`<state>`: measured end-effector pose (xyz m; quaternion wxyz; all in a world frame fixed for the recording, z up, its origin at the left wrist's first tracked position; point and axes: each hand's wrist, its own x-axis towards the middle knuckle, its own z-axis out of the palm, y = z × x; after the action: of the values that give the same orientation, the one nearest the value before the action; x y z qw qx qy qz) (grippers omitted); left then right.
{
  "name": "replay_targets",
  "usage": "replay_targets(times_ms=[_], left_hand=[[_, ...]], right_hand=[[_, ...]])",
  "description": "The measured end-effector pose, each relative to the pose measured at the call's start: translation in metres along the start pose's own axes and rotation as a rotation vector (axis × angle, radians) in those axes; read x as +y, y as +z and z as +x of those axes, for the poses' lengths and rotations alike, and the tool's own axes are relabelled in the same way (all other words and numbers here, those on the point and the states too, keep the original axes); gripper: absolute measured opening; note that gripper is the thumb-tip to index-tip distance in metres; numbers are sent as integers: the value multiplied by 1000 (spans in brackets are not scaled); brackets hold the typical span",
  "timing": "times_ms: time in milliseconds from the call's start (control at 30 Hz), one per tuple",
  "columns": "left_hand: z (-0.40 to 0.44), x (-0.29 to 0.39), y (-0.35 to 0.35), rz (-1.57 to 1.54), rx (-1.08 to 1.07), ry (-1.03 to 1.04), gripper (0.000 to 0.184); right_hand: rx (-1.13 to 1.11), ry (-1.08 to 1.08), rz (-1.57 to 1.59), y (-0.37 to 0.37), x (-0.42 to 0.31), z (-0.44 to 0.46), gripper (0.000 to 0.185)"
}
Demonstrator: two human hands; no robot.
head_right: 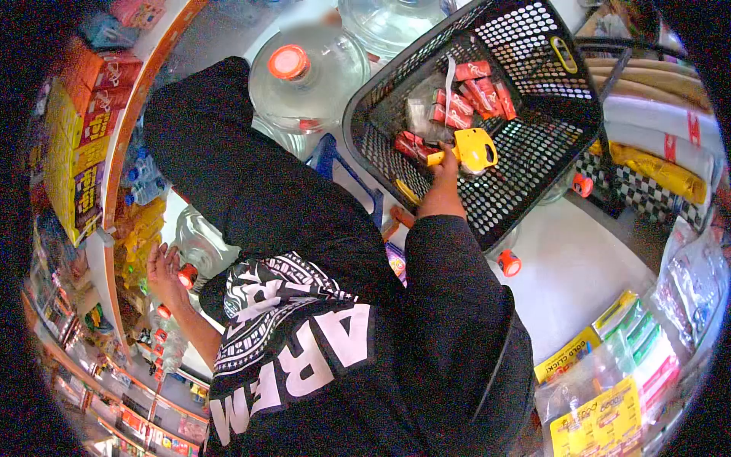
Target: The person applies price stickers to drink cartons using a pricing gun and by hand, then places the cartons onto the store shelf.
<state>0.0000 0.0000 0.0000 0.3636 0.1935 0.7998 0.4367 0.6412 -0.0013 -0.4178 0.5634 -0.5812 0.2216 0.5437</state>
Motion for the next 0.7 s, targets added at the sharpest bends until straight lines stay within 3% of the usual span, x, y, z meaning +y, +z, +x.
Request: replay_targets(times_ms=[67,133,233,400,467,533,700], left_hand=[[-6,5,0,-1,11,5,32],[3,-8,5,-66,-8,13,31],[-1,-4,-9,-37,24,42,31],[3,-5,-8,-85,33,42,27],[9,-1,1,-89,-4,45,27],[11,8,15,-104,-21,56,27],[-7,63,89,-102,-422,240,25]], right_hand=[[17,185,-52,5,-11,-20,26],[1,214,-88,28,-45,-40,25],[65,-66,-233,43,-48,-74,22],[-34,-194,-74,93,-91,-154,25],[-97,-360,-185,122,-114,-199,27],[-198,-371,-228,133,-146,-219,28],[-485,-392,-513,226,-170,-341,26]])
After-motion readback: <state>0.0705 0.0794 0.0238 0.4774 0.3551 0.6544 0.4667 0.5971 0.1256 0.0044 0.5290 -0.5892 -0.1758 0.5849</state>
